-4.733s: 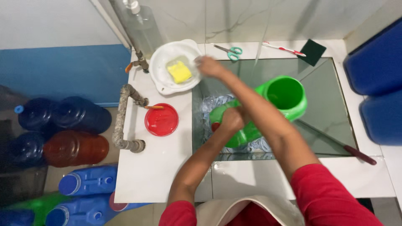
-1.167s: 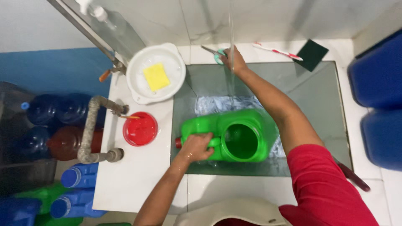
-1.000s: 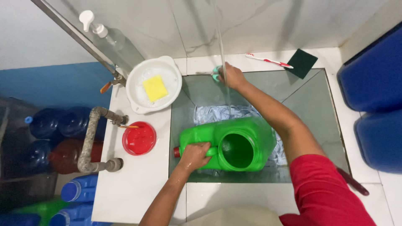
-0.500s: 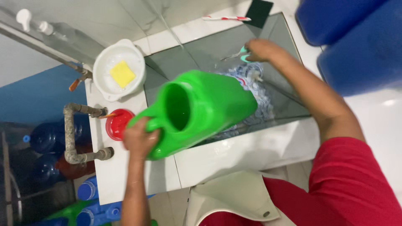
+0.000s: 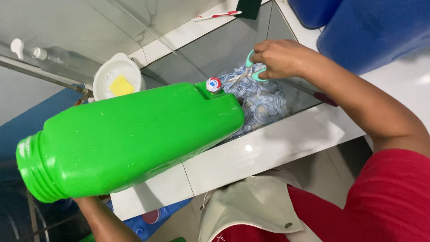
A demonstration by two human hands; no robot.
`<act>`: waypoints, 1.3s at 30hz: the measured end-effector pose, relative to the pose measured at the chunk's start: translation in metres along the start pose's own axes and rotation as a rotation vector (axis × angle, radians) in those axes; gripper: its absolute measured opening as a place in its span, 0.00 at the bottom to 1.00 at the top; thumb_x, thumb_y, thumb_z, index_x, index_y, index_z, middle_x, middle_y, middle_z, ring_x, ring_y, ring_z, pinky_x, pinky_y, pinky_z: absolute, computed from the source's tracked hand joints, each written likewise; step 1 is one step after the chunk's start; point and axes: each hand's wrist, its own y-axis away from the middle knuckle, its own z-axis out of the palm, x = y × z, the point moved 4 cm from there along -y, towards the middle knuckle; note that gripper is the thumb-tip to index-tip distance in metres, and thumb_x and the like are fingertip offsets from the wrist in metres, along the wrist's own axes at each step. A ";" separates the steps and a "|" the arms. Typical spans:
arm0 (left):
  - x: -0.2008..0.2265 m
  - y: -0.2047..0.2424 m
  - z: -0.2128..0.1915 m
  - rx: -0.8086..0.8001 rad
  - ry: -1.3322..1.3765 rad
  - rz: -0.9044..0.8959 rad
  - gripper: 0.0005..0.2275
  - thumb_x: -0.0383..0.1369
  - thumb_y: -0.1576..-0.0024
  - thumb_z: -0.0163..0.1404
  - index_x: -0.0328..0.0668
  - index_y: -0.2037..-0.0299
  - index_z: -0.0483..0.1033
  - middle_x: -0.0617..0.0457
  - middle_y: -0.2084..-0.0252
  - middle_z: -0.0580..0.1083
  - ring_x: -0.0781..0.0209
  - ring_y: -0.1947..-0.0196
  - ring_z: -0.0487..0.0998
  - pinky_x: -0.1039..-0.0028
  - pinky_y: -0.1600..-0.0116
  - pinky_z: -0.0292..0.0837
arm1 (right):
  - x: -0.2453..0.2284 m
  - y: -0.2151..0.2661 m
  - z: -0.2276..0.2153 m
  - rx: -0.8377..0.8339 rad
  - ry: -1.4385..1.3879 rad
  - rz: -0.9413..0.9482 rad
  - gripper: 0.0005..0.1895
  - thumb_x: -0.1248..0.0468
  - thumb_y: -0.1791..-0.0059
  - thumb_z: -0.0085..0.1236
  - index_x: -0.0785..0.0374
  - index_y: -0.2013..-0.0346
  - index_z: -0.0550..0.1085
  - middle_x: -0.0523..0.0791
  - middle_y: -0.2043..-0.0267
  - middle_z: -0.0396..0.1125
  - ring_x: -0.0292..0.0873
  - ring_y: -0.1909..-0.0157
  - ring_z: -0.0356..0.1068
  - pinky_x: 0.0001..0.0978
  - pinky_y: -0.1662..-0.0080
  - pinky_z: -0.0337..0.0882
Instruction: The person cleans a green jerrycan by first cutting off the seal with scissors, then scrubbing the exterior with a sponge. They rinse the container under a tap, scrub the interior with a toothbrush, and rinse again. The process is repeated for a second jerrycan.
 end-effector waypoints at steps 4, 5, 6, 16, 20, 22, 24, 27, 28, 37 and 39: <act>-0.017 -0.002 0.007 -0.002 0.010 -0.043 0.11 0.33 0.43 0.62 0.30 0.63 0.78 0.48 0.71 0.75 0.60 0.73 0.77 0.70 0.67 0.69 | -0.016 -0.007 -0.014 -0.059 0.067 0.009 0.24 0.54 0.59 0.68 0.58 0.51 0.78 0.45 0.50 0.69 0.50 0.42 0.68 0.48 0.48 0.72; -0.019 -0.004 0.009 -0.004 0.009 -0.053 0.11 0.33 0.43 0.62 0.30 0.63 0.78 0.48 0.71 0.75 0.60 0.73 0.77 0.70 0.67 0.69 | -0.021 -0.010 -0.017 -0.060 0.088 -0.002 0.23 0.55 0.60 0.68 0.58 0.52 0.78 0.45 0.50 0.69 0.50 0.42 0.68 0.48 0.48 0.73; -0.021 -0.006 0.008 -0.001 0.013 -0.059 0.10 0.33 0.42 0.62 0.30 0.62 0.78 0.48 0.71 0.75 0.60 0.73 0.77 0.70 0.67 0.69 | -0.025 -0.014 -0.022 -0.063 0.121 -0.016 0.23 0.55 0.60 0.69 0.58 0.53 0.79 0.44 0.50 0.69 0.50 0.42 0.69 0.47 0.48 0.73; -0.041 0.009 0.012 -0.005 0.035 -0.141 0.10 0.31 0.41 0.60 0.29 0.62 0.79 0.48 0.71 0.75 0.61 0.73 0.77 0.71 0.67 0.68 | -0.037 -0.060 -0.021 -0.202 0.359 -0.083 0.16 0.58 0.60 0.69 0.56 0.59 0.82 0.42 0.50 0.70 0.48 0.43 0.70 0.43 0.47 0.74; -0.042 0.013 0.012 -0.010 0.040 -0.158 0.09 0.31 0.40 0.60 0.28 0.62 0.79 0.47 0.70 0.75 0.62 0.73 0.77 0.72 0.67 0.68 | -0.031 -0.094 -0.011 -0.232 0.354 -0.191 0.19 0.58 0.62 0.71 0.56 0.58 0.82 0.46 0.50 0.71 0.51 0.45 0.71 0.45 0.48 0.74; -0.045 0.018 0.012 -0.021 0.035 -0.168 0.09 0.31 0.40 0.60 0.28 0.62 0.79 0.47 0.70 0.75 0.62 0.73 0.77 0.72 0.67 0.68 | -0.022 -0.103 -0.007 -0.414 0.132 -0.216 0.23 0.58 0.60 0.68 0.55 0.51 0.79 0.48 0.55 0.74 0.53 0.52 0.74 0.46 0.50 0.75; -0.047 0.016 0.011 -0.015 0.037 -0.164 0.09 0.30 0.39 0.60 0.28 0.62 0.79 0.47 0.70 0.75 0.62 0.73 0.77 0.72 0.67 0.68 | -0.017 -0.098 -0.005 -0.484 -0.004 -0.205 0.25 0.56 0.59 0.67 0.55 0.47 0.77 0.49 0.58 0.76 0.54 0.56 0.76 0.47 0.52 0.75; -0.054 0.011 0.009 0.009 0.031 -0.163 0.09 0.30 0.39 0.59 0.27 0.61 0.79 0.47 0.70 0.75 0.62 0.72 0.77 0.73 0.67 0.68 | -0.018 -0.077 0.003 -0.382 0.059 -0.161 0.24 0.53 0.60 0.68 0.56 0.52 0.78 0.50 0.61 0.76 0.55 0.57 0.76 0.48 0.54 0.75; -0.054 0.011 0.009 0.032 0.032 -0.165 0.09 0.30 0.39 0.59 0.27 0.61 0.79 0.47 0.70 0.75 0.62 0.72 0.77 0.73 0.67 0.68 | -0.021 -0.059 0.009 -0.305 0.167 -0.154 0.21 0.52 0.61 0.68 0.55 0.56 0.80 0.50 0.61 0.76 0.56 0.55 0.74 0.50 0.54 0.74; -0.050 0.003 0.015 0.109 0.028 -0.118 0.08 0.29 0.37 0.58 0.26 0.61 0.79 0.47 0.70 0.75 0.63 0.72 0.76 0.74 0.67 0.67 | -0.030 0.002 0.039 0.090 0.172 -0.119 0.17 0.51 0.56 0.61 0.63 0.70 0.74 0.48 0.69 0.73 0.53 0.61 0.75 0.48 0.64 0.74; -0.049 0.015 0.008 0.107 0.007 -0.099 0.08 0.28 0.37 0.58 0.26 0.61 0.79 0.47 0.70 0.75 0.64 0.72 0.76 0.74 0.67 0.67 | -0.030 0.003 0.040 0.025 0.137 -0.110 0.18 0.50 0.58 0.62 0.64 0.70 0.74 0.49 0.68 0.73 0.53 0.61 0.74 0.47 0.65 0.74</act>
